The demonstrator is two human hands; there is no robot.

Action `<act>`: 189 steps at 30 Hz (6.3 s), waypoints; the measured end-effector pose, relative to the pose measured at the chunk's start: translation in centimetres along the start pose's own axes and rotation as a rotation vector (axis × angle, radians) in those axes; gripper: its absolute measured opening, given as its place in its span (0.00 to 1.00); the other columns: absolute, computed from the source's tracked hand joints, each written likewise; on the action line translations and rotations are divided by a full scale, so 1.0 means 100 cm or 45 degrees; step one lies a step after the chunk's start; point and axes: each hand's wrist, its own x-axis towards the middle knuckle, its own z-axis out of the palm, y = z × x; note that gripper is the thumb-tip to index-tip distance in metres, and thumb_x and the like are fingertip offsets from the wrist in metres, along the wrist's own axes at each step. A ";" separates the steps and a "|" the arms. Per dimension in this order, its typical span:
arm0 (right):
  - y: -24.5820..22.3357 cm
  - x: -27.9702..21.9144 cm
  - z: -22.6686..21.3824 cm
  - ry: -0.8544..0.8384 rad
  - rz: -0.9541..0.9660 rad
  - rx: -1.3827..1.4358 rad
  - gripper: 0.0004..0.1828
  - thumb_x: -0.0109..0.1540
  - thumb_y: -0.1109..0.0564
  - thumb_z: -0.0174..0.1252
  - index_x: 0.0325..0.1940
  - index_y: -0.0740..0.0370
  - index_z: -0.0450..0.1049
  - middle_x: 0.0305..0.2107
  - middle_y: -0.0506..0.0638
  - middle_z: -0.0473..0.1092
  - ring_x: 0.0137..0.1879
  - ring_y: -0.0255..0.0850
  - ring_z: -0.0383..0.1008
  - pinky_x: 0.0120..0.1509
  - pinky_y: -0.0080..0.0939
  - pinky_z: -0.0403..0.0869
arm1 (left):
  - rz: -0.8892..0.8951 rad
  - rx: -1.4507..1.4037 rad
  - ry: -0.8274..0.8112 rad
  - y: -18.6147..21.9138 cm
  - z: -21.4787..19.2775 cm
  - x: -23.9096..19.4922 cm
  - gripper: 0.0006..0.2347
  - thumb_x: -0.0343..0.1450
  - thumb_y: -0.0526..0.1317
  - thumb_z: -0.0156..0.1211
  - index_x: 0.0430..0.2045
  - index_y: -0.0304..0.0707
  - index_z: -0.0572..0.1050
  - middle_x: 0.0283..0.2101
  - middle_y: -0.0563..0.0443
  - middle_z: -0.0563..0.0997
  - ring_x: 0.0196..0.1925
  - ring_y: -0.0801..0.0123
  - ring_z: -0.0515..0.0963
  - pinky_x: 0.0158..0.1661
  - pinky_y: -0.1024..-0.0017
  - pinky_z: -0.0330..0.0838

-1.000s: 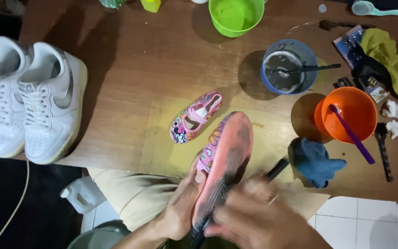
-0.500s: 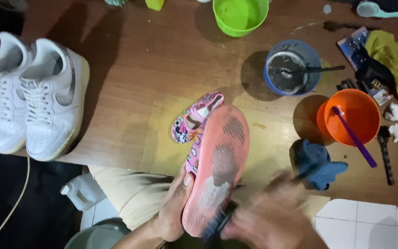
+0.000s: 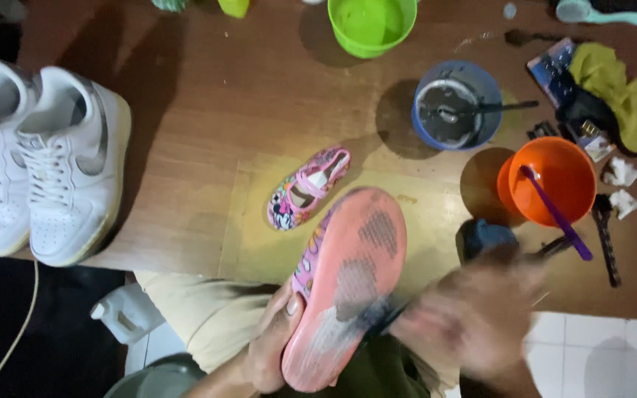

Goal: The person scrubs the sole of a pink child's shoe with a black brush, then wipes it with a blue cloth. They repeat the scrubbing and wiping on the same shoe multiple times, focusing on the sole and edges.

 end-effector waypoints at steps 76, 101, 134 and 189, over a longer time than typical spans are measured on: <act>0.095 -0.067 0.144 -0.572 0.193 0.135 0.06 0.66 0.53 0.56 0.37 0.53 0.75 0.24 0.46 0.74 0.26 0.38 0.71 0.38 0.44 0.71 | 0.814 2.314 0.531 -0.113 -0.135 0.022 0.20 0.61 0.35 0.66 0.48 0.47 0.80 0.40 0.58 0.78 0.39 0.62 0.70 0.38 0.63 0.53; 0.064 -0.024 0.156 -0.800 0.213 0.159 0.03 0.64 0.54 0.57 0.40 0.47 0.76 0.46 0.34 0.81 0.31 0.40 0.80 0.29 0.49 0.76 | 0.949 2.318 0.637 -0.108 -0.122 0.030 0.15 0.65 0.29 0.59 0.43 0.47 0.82 0.34 0.60 0.77 0.34 0.62 0.68 0.35 0.61 0.50; 0.096 -0.064 0.152 -0.912 0.418 0.014 0.05 0.60 0.59 0.58 0.36 0.47 0.73 0.21 0.42 0.75 0.21 0.35 0.72 0.24 0.39 0.69 | 1.011 2.331 0.725 -0.108 -0.118 0.041 0.10 0.72 0.33 0.58 0.41 0.49 0.83 0.33 0.60 0.76 0.30 0.65 0.65 0.36 0.63 0.47; 0.073 -0.115 0.117 -0.450 0.476 0.032 0.15 0.65 0.45 0.59 0.32 0.58 0.73 0.23 0.47 0.74 0.29 0.40 0.67 0.30 0.42 0.64 | 0.978 2.396 0.734 -0.113 -0.119 0.041 0.12 0.68 0.31 0.59 0.39 0.52 0.83 0.33 0.60 0.77 0.30 0.62 0.67 0.36 0.61 0.48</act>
